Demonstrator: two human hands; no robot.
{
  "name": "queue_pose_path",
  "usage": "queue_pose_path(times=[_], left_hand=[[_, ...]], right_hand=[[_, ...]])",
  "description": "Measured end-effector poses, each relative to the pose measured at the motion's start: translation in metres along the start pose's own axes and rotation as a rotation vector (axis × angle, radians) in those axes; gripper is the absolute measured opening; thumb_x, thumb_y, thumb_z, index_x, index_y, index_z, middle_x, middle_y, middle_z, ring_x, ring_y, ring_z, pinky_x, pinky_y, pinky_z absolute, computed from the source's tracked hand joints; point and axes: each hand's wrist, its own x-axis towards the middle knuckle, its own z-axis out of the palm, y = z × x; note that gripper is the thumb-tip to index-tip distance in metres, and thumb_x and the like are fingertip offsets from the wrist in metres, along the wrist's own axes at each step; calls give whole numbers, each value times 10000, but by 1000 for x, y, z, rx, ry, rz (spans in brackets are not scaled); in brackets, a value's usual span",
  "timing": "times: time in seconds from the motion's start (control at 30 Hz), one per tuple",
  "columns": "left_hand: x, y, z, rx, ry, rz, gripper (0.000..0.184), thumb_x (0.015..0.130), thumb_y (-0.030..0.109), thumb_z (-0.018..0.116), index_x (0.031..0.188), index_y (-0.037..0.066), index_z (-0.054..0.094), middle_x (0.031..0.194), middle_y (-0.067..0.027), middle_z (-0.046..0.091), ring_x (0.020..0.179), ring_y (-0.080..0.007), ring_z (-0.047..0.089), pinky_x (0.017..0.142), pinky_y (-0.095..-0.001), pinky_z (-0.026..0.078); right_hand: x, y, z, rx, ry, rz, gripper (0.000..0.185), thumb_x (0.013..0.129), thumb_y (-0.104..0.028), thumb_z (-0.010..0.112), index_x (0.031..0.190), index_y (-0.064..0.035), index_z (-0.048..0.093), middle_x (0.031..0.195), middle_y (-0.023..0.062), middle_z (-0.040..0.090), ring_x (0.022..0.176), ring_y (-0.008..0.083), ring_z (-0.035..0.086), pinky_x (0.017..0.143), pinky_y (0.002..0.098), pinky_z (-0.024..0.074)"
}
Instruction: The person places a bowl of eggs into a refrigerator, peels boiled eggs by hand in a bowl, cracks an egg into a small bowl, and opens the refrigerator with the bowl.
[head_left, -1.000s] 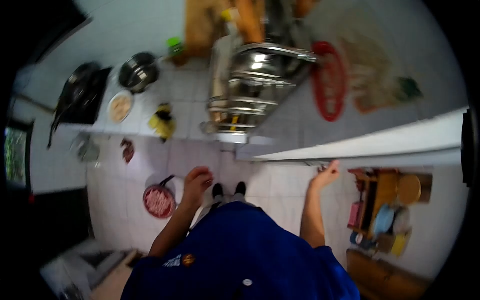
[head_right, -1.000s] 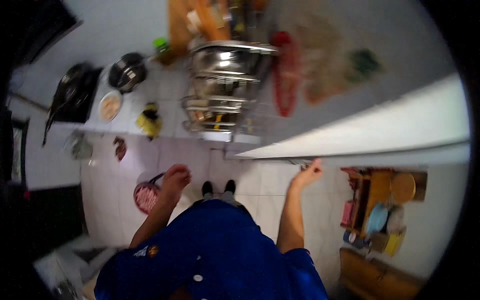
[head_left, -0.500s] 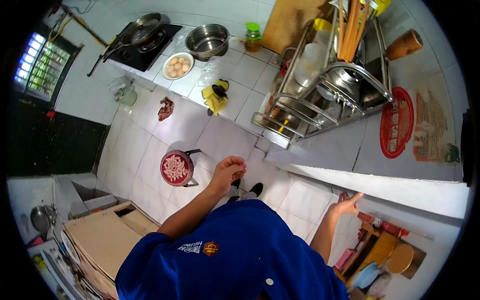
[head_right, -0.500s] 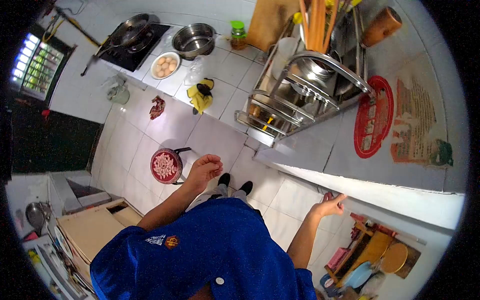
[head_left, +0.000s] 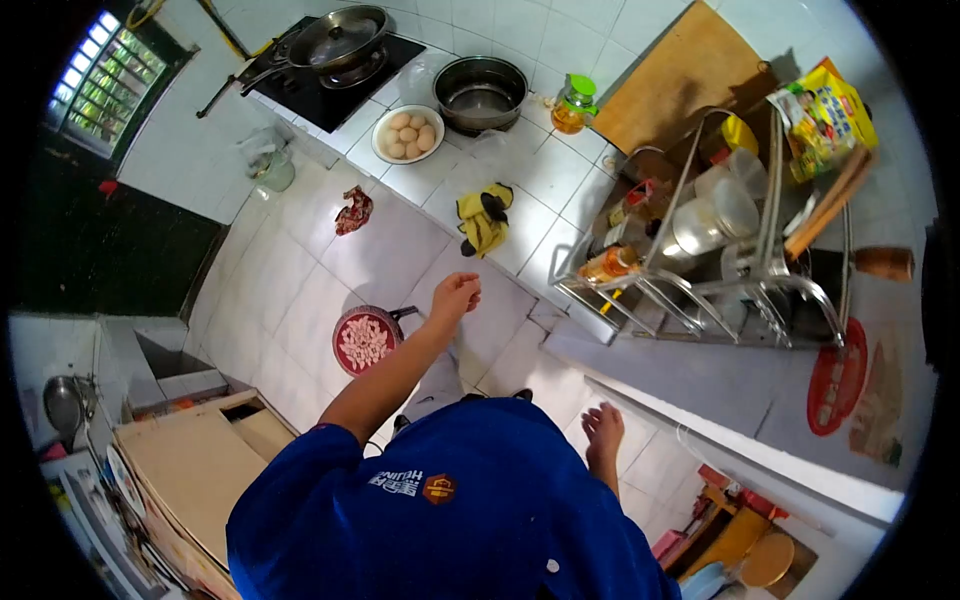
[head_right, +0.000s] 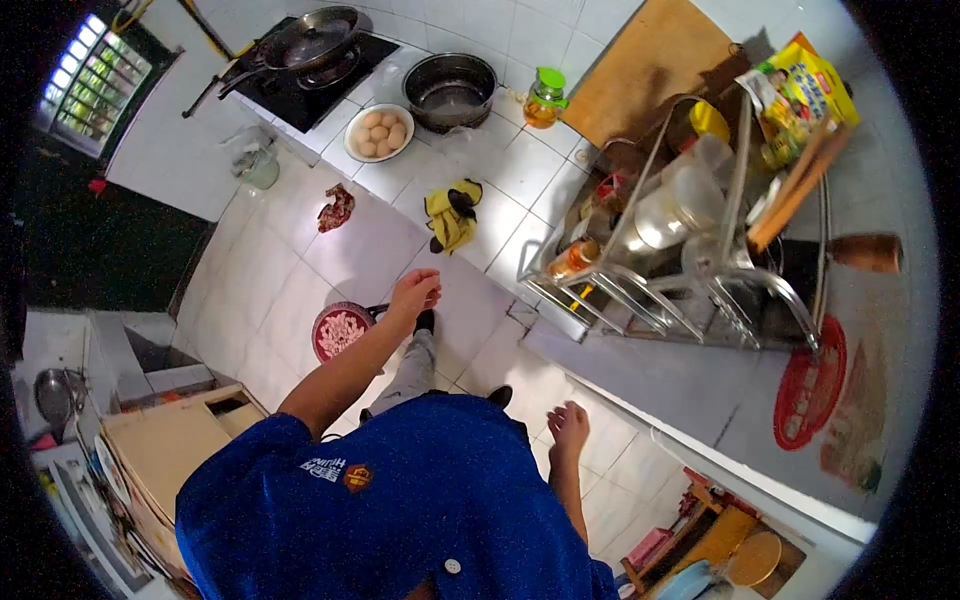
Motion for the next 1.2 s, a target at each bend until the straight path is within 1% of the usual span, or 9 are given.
queue_pose_path(times=[0.1,0.2,0.27,0.3,0.43,0.53,0.9,1.03,1.2], left_hand=[[63,11,-12,209,-13,31,294,844,179,660,1109,75,585,837,-8,612,700,-101,580,635,-243,486],[107,22,-22,545,10,168,430,792,224,693,1164,46,571,853,-83,617,802,-206,599,687,-331,493],[130,36,-27,856,45,493,500,748,222,717,1194,58,561,913,-146,606,960,-314,578,760,-404,485],[136,50,-25,936,-6,444,597,726,218,728,1268,83,517,1111,-199,538,1083,-373,527,847,-431,472],[160,79,-9,1126,-79,623,741,717,198,734,1385,153,415,1355,-225,324,1141,-389,501,927,-430,462],[187,81,0,1294,-155,560,769,709,184,740,1399,159,402,1344,-227,345,1142,-386,499,917,-423,470],[208,73,-4,1250,-156,368,417,777,85,651,1182,80,552,1108,-180,492,967,-381,569,807,-448,488],[203,71,-7,1151,-141,436,466,780,98,663,1228,90,536,1155,-179,497,977,-371,577,799,-427,500],[208,70,-9,1018,-48,444,529,777,106,676,1278,92,508,1177,-171,494,948,-344,597,768,-404,515]], right_hand=[[-2,-2,78,-136,-182,-3,236,915,-254,609,1051,-61,593,876,89,652,736,171,649,624,259,505],[4,-5,154,-246,-371,-72,265,927,-247,598,1114,-58,597,955,91,652,801,189,653,710,290,528],[3,-25,203,-506,-514,-160,269,921,-214,602,1106,-18,614,923,79,657,798,164,639,709,271,518],[11,-23,223,-578,-530,-278,256,911,-192,608,1086,-5,625,912,73,664,793,147,635,715,264,512],[34,-35,298,-597,-522,-315,279,891,-230,625,1075,-21,638,932,83,680,845,150,625,772,285,494],[67,-29,340,-563,-498,-329,292,878,-190,638,1117,-24,618,958,93,675,880,149,621,784,286,490],[226,-111,419,-577,210,-531,293,779,-162,710,1047,-62,648,802,86,602,743,224,597,693,355,482],[265,-134,430,-749,277,-638,326,770,-187,730,1063,-68,652,899,94,606,801,237,605,725,366,488],[232,-161,470,-620,-16,-722,365,760,-219,733,1088,-80,651,1014,104,597,873,282,612,792,406,492]])
